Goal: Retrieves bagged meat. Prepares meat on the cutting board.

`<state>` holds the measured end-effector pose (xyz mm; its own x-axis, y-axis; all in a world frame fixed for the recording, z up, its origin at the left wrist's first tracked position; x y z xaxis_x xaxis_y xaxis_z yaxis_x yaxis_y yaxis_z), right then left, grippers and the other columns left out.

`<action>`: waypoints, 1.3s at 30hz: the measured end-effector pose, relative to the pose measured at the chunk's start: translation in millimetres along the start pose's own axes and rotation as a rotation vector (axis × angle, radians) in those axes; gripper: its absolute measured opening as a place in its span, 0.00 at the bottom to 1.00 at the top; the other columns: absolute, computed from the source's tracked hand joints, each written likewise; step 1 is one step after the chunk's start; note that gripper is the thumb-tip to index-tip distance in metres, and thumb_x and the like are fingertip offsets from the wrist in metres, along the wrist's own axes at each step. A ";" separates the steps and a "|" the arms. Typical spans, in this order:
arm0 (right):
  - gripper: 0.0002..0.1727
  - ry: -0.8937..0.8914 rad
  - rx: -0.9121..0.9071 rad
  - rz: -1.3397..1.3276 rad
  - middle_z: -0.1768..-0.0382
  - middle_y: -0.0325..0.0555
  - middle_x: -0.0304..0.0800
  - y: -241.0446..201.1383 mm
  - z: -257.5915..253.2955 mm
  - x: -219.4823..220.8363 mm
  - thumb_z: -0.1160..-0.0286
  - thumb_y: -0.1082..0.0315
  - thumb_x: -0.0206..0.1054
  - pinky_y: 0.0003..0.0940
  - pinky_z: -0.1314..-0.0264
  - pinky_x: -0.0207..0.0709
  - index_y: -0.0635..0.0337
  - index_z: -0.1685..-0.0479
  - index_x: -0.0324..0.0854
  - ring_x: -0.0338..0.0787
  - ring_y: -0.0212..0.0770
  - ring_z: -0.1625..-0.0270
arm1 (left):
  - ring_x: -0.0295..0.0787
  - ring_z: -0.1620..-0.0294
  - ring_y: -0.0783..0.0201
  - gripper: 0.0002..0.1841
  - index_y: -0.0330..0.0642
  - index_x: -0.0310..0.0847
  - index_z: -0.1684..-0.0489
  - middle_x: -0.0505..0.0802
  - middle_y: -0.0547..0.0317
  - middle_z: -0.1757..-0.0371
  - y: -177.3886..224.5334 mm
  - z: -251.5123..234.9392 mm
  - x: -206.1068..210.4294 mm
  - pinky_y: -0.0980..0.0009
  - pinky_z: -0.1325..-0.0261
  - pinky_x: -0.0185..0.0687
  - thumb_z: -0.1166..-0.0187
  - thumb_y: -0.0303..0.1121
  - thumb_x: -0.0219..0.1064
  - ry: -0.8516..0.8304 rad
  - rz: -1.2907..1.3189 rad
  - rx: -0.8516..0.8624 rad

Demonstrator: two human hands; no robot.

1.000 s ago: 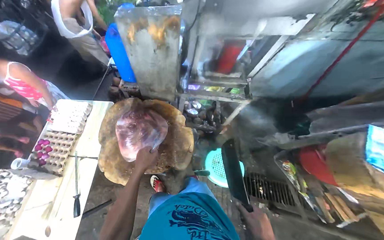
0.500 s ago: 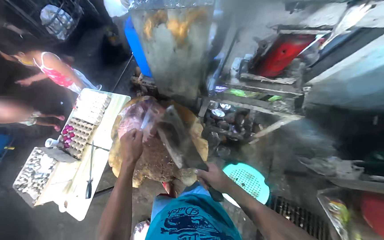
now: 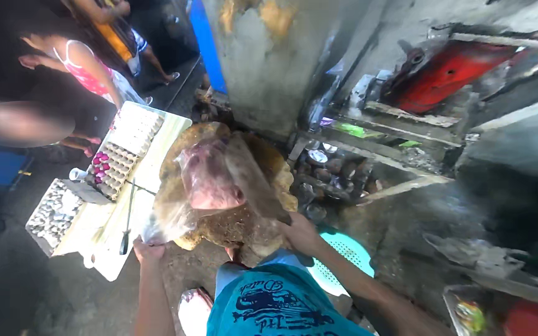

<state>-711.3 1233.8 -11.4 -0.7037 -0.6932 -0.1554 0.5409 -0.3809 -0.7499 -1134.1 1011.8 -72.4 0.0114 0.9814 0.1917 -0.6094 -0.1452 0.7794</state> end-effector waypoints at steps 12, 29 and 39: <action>0.25 0.332 0.296 0.303 0.61 0.61 0.90 110.1 43.7 13.2 0.16 0.48 0.65 0.63 0.47 0.83 0.66 0.45 0.85 0.91 0.59 0.57 | 0.78 0.25 0.34 0.53 0.67 0.44 0.03 0.73 0.31 0.18 -22.5 5.0 232.7 0.33 0.30 0.79 0.31 0.56 0.77 -0.945 -1.526 0.426; 0.24 0.311 0.396 0.349 0.57 0.59 0.90 120.1 35.2 26.8 0.13 0.48 0.60 0.61 0.44 0.82 0.64 0.46 0.83 0.91 0.59 0.51 | 0.89 0.45 0.51 0.27 0.29 0.81 0.38 0.90 0.38 0.46 -36.9 47.3 254.3 0.49 0.38 0.84 0.04 0.47 0.45 -0.392 -0.801 0.485; 0.26 0.327 0.403 0.299 0.54 0.60 0.90 121.3 34.8 22.5 0.13 0.47 0.60 0.61 0.42 0.81 0.64 0.42 0.82 0.91 0.59 0.48 | 0.87 0.52 0.53 0.30 0.29 0.83 0.54 0.89 0.42 0.54 6.2 -10.8 410.1 0.48 0.43 0.81 0.08 0.53 0.49 -0.423 -0.988 0.660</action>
<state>-645.5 1150.8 -83.5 -0.5652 -0.6059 -0.5599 0.8241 -0.4450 -0.3504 -1141.7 1414.7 4.6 0.5617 0.6080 -0.5611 0.3133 0.4713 0.8244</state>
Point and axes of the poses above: each hand's wrist, its own z-axis away from the middle knuckle, its own x-axis out of the palm, y = z × x, the point moved 3 cm from there along -z, towards the middle knuckle
